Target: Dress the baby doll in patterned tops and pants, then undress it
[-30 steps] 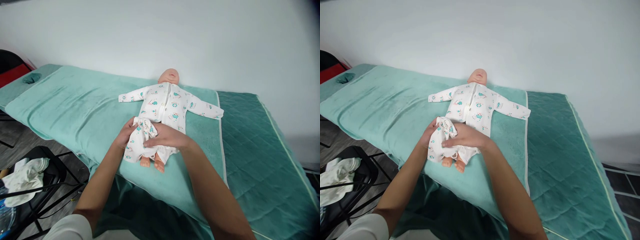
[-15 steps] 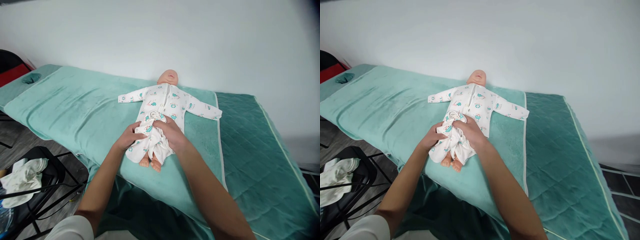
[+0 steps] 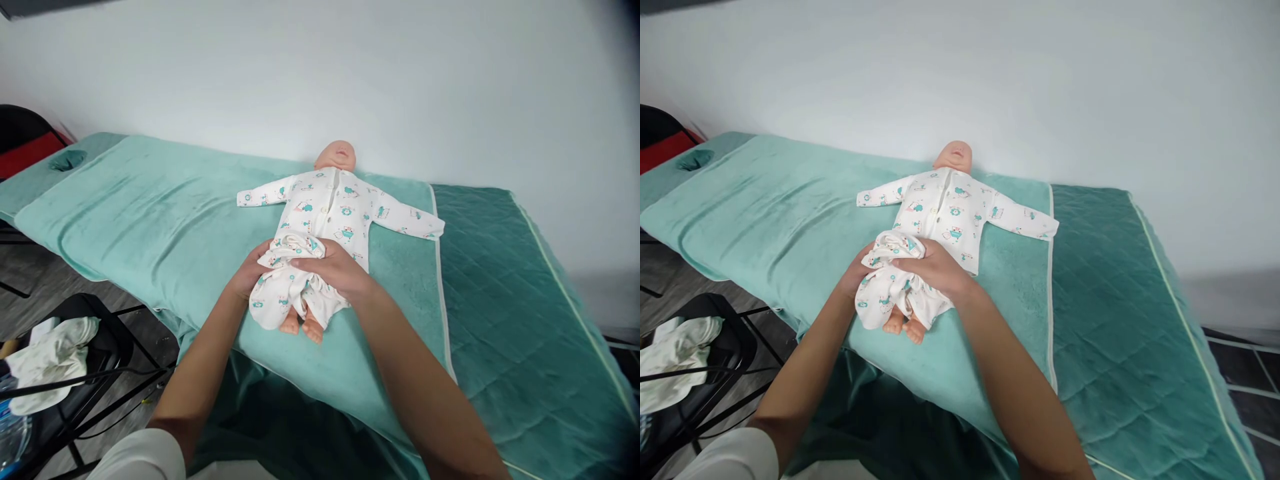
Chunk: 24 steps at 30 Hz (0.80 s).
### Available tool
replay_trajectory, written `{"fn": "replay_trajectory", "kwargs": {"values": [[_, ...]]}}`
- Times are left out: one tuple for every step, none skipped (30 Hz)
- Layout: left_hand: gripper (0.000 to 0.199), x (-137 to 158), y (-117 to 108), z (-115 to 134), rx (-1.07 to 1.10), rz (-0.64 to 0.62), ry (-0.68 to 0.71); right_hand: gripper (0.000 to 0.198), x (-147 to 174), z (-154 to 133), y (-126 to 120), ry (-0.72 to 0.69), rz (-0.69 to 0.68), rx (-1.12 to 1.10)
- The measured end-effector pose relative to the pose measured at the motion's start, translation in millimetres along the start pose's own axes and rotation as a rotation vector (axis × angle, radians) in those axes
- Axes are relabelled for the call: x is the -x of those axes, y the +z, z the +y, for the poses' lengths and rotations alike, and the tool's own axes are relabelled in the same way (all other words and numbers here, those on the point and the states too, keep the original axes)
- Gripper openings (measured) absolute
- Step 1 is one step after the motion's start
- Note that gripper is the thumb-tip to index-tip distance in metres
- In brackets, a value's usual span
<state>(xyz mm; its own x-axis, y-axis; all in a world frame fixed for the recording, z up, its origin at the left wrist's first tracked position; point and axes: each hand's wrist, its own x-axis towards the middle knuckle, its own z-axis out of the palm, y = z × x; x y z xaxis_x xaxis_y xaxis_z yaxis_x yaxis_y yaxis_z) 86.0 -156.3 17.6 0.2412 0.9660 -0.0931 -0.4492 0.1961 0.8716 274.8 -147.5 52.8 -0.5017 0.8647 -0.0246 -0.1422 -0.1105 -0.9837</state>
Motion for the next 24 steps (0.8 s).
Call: {"fn": "replay_trajectory", "kwargs": {"values": [[0.064, -0.8, -0.1, 0.2, -0.023, -0.01, -0.019, 0.039, -1.1, 1.6, 0.2, 0.004, 0.03, -0.06], [0.063, -1.4, 0.0, 0.4, -0.045, -0.02, -0.032, 0.039, -1.8, 2.3, 0.5, 0.006, 0.054, -0.102], [0.062, -1.7, 0.0, 0.4, -0.064, -0.034, -0.042, 0.038, -2.3, 2.4, 0.9, 0.001, 0.073, -0.13], [0.06, -1.7, 0.1, 0.3, -0.081, -0.052, -0.046, 0.036, -2.4, 2.1, 1.3, -0.009, 0.089, -0.144], [0.059, -1.5, 0.0, 0.0, -0.096, -0.076, -0.047, 0.033, -2.2, 1.6, 1.6, -0.024, 0.103, -0.147], [0.059, -1.0, -0.4, -0.5, -0.11, -0.104, -0.045, 0.032, -1.9, 1.1, 1.9, -0.04, 0.114, -0.145], [0.058, -0.5, -1.2, -1.3, -0.124, -0.131, -0.043, 0.03, -1.5, 0.8, 2.3, -0.053, 0.123, -0.138], [0.057, -0.1, -2.3, -2.3, -0.137, -0.151, -0.043, 0.029, -1.1, 0.7, 2.7, -0.059, 0.128, -0.127], [0.054, 0.2, -3.8, -3.4, -0.147, -0.165, -0.048, 0.029, -0.7, 0.7, 3.3, -0.059, 0.131, -0.113], [0.05, 0.2, -5.5, -4.5, -0.151, -0.172, -0.057, 0.029, -0.4, 0.6, 4.1, -0.055, 0.131, -0.095], [0.048, 0.1, -7.0, -5.6, -0.146, -0.177, -0.071, 0.03, -0.1, 0.2, 5.0, -0.05, 0.129, -0.074], [0.048, -0.1, -8.2, -6.4, -0.129, -0.176, -0.083, 0.032, 0.3, -0.5, 5.8, -0.046, 0.124, -0.048], [0.05, -0.3, -8.9, -7.0, -0.102, -0.17, -0.087, 0.034, 0.7, -1.7, 6.4, -0.042, 0.111, -0.017], [0.053, -0.3, -8.8, -7.2, -0.072, -0.159, -0.08, 0.036, 1.3, -3.3, 6.7, -0.041, 0.087, 0.018], [0.056, -0.1, -8.0, -7.1, -0.044, -0.143, -0.063, 0.038, 2.0, -5.3, 6.4, -0.041, 0.051, 0.056], [0.058, 0.8, -6.4, -6.6, -0.022, -0.121, -0.041, 0.039, 2.9, -7.6, 5.5, -0.043, 0.0, 0.097], [0.058, 2.3, -4.2, -6.0, -0.008, -0.098, -0.019, 0.04, 3.9, -9.8, 4.0, -0.045, -0.058, 0.141], [0.058, 4.8, -1.6, -5.4, -0.003, -0.078, -0.002, 0.04, 4.9, -11.9, 2.1, -0.045, -0.116, 0.183], [0.057, 8.2, 1.2, -4.8, -0.005, -0.058, 0.01, 0.04, 5.9, -13.6, -0.1, -0.045, -0.162, 0.217], [0.056, 12.8, 4.2, -4.5, -0.013, -0.037, 0.018, 0.039, 6.8, -14.9, -2.3, -0.044, -0.187, 0.242], [0.054, 18.4, 7.3, -4.4, -0.025, -0.013, 0.023, 0.037, 7.5, -15.7, -4.3, -0.043, -0.193, 0.259], [0.052, 25.1, 10.6, -4.7, -0.045, 0.015, 0.027, 0.034, 8.0, -16.0, -5.9, -0.042, -0.185, 0.268], [0.049, 32.8, 14.2, -5.2, -0.074, 0.048, 0.031, 0.031, 8.2, -16.1, -7.1, -0.041, -0.172, 0.274], [0.046, 41.3, 18.4, -5.9, -0.107, 0.087, 0.036, 0.029, 8.1, -15.9, -8.0, -0.041, -0.163, 0.282]]}}
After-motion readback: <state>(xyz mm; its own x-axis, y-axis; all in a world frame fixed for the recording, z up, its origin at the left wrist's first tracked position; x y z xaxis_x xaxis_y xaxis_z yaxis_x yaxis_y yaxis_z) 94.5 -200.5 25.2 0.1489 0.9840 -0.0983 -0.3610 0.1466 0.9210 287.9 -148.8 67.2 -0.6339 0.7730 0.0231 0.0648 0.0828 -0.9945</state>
